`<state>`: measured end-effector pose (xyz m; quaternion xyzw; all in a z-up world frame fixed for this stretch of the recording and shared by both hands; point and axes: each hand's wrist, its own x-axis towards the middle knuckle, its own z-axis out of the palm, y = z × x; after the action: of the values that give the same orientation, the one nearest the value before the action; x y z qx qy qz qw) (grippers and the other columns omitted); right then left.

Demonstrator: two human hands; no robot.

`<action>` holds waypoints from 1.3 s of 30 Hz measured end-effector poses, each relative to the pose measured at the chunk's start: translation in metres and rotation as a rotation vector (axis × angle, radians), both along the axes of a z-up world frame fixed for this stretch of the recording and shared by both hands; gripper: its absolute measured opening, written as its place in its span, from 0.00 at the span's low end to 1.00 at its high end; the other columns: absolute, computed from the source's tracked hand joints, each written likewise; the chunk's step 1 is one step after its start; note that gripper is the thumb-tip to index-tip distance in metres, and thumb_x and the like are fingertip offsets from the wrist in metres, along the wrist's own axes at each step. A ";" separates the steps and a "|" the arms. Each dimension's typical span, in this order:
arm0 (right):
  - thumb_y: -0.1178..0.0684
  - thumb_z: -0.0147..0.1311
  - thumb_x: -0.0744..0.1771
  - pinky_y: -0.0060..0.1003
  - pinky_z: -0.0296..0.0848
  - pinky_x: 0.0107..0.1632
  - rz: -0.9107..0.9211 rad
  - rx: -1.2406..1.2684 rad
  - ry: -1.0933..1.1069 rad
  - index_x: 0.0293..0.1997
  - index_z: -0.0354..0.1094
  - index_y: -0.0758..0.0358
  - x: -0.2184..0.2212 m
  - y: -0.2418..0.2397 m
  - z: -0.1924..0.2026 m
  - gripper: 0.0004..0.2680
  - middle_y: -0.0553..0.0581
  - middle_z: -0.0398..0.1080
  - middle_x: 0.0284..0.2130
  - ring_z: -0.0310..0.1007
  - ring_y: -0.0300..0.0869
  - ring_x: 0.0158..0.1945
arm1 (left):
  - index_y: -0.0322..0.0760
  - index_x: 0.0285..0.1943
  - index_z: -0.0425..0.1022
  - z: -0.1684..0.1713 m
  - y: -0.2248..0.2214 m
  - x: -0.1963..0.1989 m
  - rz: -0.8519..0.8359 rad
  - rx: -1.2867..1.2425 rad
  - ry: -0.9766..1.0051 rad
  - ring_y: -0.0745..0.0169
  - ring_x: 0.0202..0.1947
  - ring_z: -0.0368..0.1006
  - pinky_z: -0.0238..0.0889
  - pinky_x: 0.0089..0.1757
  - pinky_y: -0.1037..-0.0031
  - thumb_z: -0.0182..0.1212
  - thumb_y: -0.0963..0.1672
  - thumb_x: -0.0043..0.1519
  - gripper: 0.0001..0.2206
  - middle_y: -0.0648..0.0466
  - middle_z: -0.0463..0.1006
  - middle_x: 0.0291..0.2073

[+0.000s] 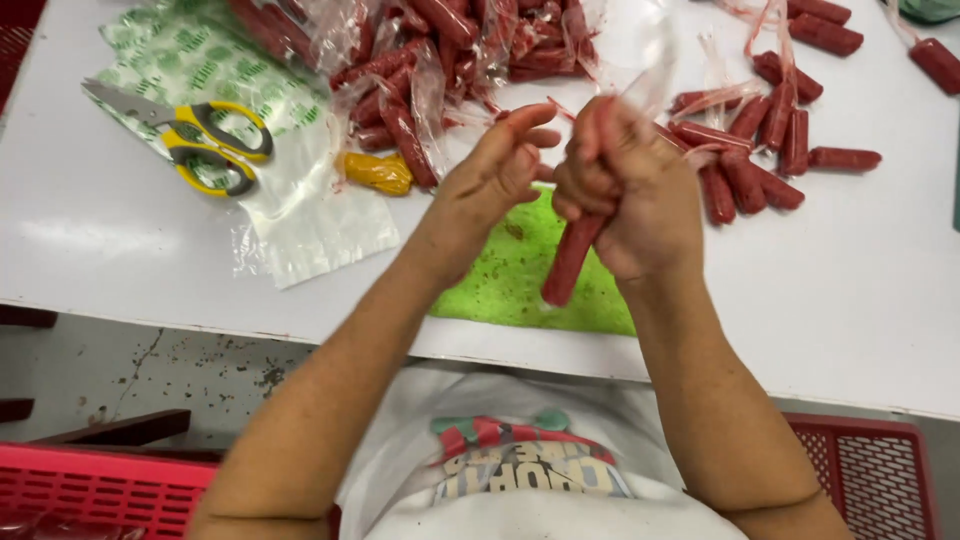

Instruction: The person repeatedly picks up small sausages from a pile on a white table and places them into clear plastic bags. They use their hands to push the sausage into the bag and then tie the open end of the bag to seal it. The finished packages are placed on the table.

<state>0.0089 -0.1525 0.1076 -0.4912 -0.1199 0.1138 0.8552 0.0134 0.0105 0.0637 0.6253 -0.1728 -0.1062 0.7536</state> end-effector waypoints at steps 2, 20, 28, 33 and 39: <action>0.41 0.45 0.67 0.32 0.58 0.16 -0.041 -0.342 0.040 0.33 0.63 0.57 -0.007 0.014 0.002 0.11 0.47 0.55 0.18 0.54 0.39 0.14 | 0.44 0.58 0.64 0.019 -0.007 -0.005 0.071 0.106 -0.146 0.64 0.46 0.67 0.64 0.47 0.73 0.51 0.55 0.63 0.21 0.54 0.67 0.48; 0.55 0.46 0.65 0.26 0.56 0.32 -0.210 -0.005 -0.084 0.46 0.57 0.60 0.010 -0.019 -0.030 0.08 0.49 0.51 0.34 0.53 0.35 0.33 | 0.41 0.59 0.64 -0.043 -0.023 -0.015 -0.088 0.158 0.120 0.66 0.28 0.69 0.63 0.29 0.78 0.63 0.47 0.63 0.18 0.51 0.72 0.37; 0.47 0.53 0.62 0.74 0.39 0.67 0.201 -1.936 -0.970 0.64 0.62 0.54 -0.032 -0.035 0.034 0.22 0.53 0.66 0.61 0.61 0.44 0.66 | 0.41 0.34 0.69 0.018 0.003 -0.028 -0.214 0.671 -0.145 0.58 0.28 0.71 0.59 0.33 0.67 0.55 0.50 0.65 0.11 0.56 0.76 0.25; 0.62 0.45 0.63 0.58 0.57 0.69 0.216 -1.857 -1.391 0.41 0.66 0.58 -0.023 -0.036 0.003 0.07 0.50 0.68 0.29 0.69 0.48 0.33 | 0.42 0.25 0.58 0.019 0.013 -0.029 -0.217 0.698 -0.048 0.62 0.26 0.62 0.56 0.32 0.69 0.56 0.50 0.66 0.18 0.58 0.65 0.21; 0.61 0.43 0.67 0.55 0.58 0.69 0.173 -1.779 -1.546 0.27 0.60 0.53 -0.006 -0.014 -0.004 0.08 0.48 0.55 0.19 0.60 0.44 0.25 | 0.42 0.28 0.59 0.000 0.028 -0.027 -0.220 0.762 -0.065 0.54 0.25 0.65 0.57 0.32 0.63 0.55 0.52 0.65 0.18 0.55 0.69 0.23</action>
<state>0.0028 -0.1663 0.1034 -0.8428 -0.5171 -0.1127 -0.0979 -0.0138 0.0389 0.0637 0.8408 -0.2108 -0.2231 0.4459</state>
